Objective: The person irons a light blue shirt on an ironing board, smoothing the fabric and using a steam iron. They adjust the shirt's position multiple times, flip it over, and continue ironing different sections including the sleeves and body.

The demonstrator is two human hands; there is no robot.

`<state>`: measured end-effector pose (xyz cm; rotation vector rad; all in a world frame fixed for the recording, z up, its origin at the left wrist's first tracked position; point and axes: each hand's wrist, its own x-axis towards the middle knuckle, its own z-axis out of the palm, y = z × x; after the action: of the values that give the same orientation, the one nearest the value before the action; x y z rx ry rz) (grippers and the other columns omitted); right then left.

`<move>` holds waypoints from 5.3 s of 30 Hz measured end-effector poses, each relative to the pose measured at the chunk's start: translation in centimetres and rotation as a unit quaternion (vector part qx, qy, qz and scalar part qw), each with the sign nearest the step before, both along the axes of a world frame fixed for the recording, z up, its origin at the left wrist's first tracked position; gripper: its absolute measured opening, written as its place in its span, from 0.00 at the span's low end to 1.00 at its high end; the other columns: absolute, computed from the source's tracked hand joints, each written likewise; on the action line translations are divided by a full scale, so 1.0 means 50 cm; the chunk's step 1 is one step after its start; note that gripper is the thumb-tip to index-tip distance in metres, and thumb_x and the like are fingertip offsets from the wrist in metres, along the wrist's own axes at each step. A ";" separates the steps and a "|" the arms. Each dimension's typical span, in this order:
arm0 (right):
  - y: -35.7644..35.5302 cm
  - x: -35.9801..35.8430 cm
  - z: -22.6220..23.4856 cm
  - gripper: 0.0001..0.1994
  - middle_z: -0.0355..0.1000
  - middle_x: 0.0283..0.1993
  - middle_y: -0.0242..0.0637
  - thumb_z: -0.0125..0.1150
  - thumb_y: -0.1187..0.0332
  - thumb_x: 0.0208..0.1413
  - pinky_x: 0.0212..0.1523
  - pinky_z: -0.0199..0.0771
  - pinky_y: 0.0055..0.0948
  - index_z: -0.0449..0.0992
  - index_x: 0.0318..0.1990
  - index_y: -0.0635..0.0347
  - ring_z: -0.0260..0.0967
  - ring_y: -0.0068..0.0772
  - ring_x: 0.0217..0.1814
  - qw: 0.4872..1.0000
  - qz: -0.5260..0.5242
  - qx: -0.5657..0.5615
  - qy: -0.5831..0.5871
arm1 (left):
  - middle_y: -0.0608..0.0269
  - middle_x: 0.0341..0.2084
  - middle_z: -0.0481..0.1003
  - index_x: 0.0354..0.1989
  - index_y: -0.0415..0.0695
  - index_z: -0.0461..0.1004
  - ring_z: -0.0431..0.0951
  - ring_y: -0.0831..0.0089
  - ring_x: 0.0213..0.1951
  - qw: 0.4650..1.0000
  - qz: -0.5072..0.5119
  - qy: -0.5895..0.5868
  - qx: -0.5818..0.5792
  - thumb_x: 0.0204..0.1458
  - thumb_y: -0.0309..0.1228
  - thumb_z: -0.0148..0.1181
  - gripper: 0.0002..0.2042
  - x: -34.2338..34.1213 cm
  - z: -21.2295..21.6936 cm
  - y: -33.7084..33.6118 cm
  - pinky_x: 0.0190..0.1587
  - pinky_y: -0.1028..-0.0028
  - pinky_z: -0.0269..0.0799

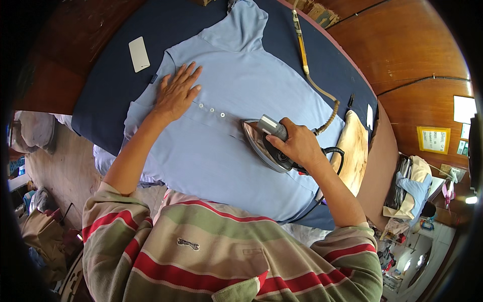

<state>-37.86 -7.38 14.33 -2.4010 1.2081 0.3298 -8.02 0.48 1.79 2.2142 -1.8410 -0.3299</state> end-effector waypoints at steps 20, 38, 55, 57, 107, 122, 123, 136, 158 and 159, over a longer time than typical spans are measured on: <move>0.085 0.024 0.016 0.26 0.72 0.34 0.59 0.57 0.58 0.51 0.40 0.70 0.40 0.61 0.52 0.67 0.73 0.54 0.37 0.962 -0.012 0.249 -0.112 | 0.68 0.68 0.45 0.68 0.55 0.47 0.43 0.71 0.68 0.992 -0.068 -0.105 0.034 0.61 0.48 0.36 0.27 0.029 -0.026 0.011 0.66 0.59 0.40; 0.197 0.161 -0.031 0.21 0.70 0.30 0.61 0.53 0.59 0.55 0.36 0.67 0.45 0.61 0.44 0.72 0.70 0.62 0.35 0.944 -0.223 0.131 -0.205 | 0.65 0.68 0.47 0.67 0.53 0.50 0.44 0.70 0.68 0.994 -0.076 -0.075 0.001 0.59 0.46 0.41 0.28 0.034 -0.036 0.012 0.64 0.57 0.42; 0.198 0.130 -0.037 0.21 0.68 0.26 0.56 0.53 0.57 0.56 0.33 0.68 0.41 0.62 0.45 0.67 0.69 0.51 0.29 0.922 -0.282 0.169 -0.204 | 0.64 0.68 0.47 0.66 0.52 0.51 0.44 0.69 0.68 0.994 -0.086 -0.062 -0.002 0.59 0.46 0.42 0.28 0.037 -0.032 0.013 0.64 0.57 0.42; 0.176 0.072 -0.017 0.23 0.69 0.30 0.45 0.54 0.53 0.56 0.31 0.69 0.33 0.64 0.49 0.64 0.68 0.35 0.28 0.913 -0.302 0.185 -0.205 | 0.64 0.68 0.47 0.66 0.52 0.51 0.44 0.69 0.68 0.995 -0.079 -0.063 -0.001 0.59 0.46 0.42 0.28 0.038 -0.031 0.014 0.64 0.57 0.42; -0.361 -0.150 -0.050 0.26 0.73 0.34 0.58 0.58 0.49 0.47 0.43 0.71 0.40 0.75 0.40 0.67 0.73 0.56 0.40 0.961 -0.227 -0.123 -0.099 | 0.62 0.46 0.73 0.40 0.51 0.76 0.66 0.65 0.54 0.947 -0.267 -0.133 0.116 0.49 0.42 0.56 0.13 -0.086 0.060 -0.538 0.55 0.53 0.51; -0.172 -0.462 0.104 0.32 0.72 0.45 0.54 0.65 0.62 0.40 0.50 0.69 0.36 0.66 0.55 0.69 0.71 0.45 0.49 0.956 -0.231 -0.170 -0.059 | 0.58 0.29 0.71 0.38 0.39 0.70 0.71 0.67 0.32 0.936 0.203 0.227 -0.175 0.52 0.24 0.54 0.06 -0.206 0.041 0.291 0.37 0.71 0.67; -0.181 -0.543 0.080 0.33 0.73 0.44 0.53 0.65 0.62 0.40 0.49 0.69 0.37 0.65 0.55 0.70 0.72 0.46 0.49 0.953 -0.230 -0.181 -0.077 | 0.61 0.26 0.68 0.38 0.38 0.68 0.69 0.71 0.29 0.907 0.273 0.260 -0.190 0.52 0.23 0.54 0.06 -0.229 0.030 0.336 0.35 0.74 0.66; -0.324 -0.518 -0.066 0.27 0.61 0.61 0.43 0.62 0.59 0.48 0.56 0.61 0.46 0.65 0.57 0.51 0.60 0.51 0.59 0.866 -0.075 -0.485 -0.098 | 0.61 0.52 0.66 0.51 0.49 0.60 0.71 0.66 0.50 0.486 0.539 0.677 -0.119 0.57 0.44 0.51 0.18 -0.399 -0.067 0.437 0.54 0.67 0.63; -0.420 -0.065 -0.295 0.18 0.69 0.52 0.43 0.47 0.53 0.58 0.48 0.65 0.51 0.68 0.49 0.53 0.65 0.50 0.53 0.975 -0.061 -0.209 -0.047 | 0.55 0.53 0.66 0.55 0.43 0.64 0.65 0.59 0.55 0.846 0.456 0.010 -0.275 0.47 0.30 0.58 0.24 -0.353 -0.026 0.455 0.54 0.61 0.58; -0.398 -0.074 -0.299 0.18 0.67 0.53 0.41 0.48 0.53 0.58 0.50 0.63 0.52 0.67 0.51 0.51 0.64 0.48 0.55 0.967 -0.062 -0.241 -0.061 | 0.54 0.56 0.64 0.58 0.44 0.61 0.62 0.58 0.59 0.876 0.406 0.009 -0.261 0.47 0.31 0.58 0.27 -0.313 -0.001 0.437 0.55 0.60 0.56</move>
<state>-41.56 -27.27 -0.61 -2.6740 1.5079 -0.1718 -23.69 22.33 1.76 2.2933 -0.7039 0.2790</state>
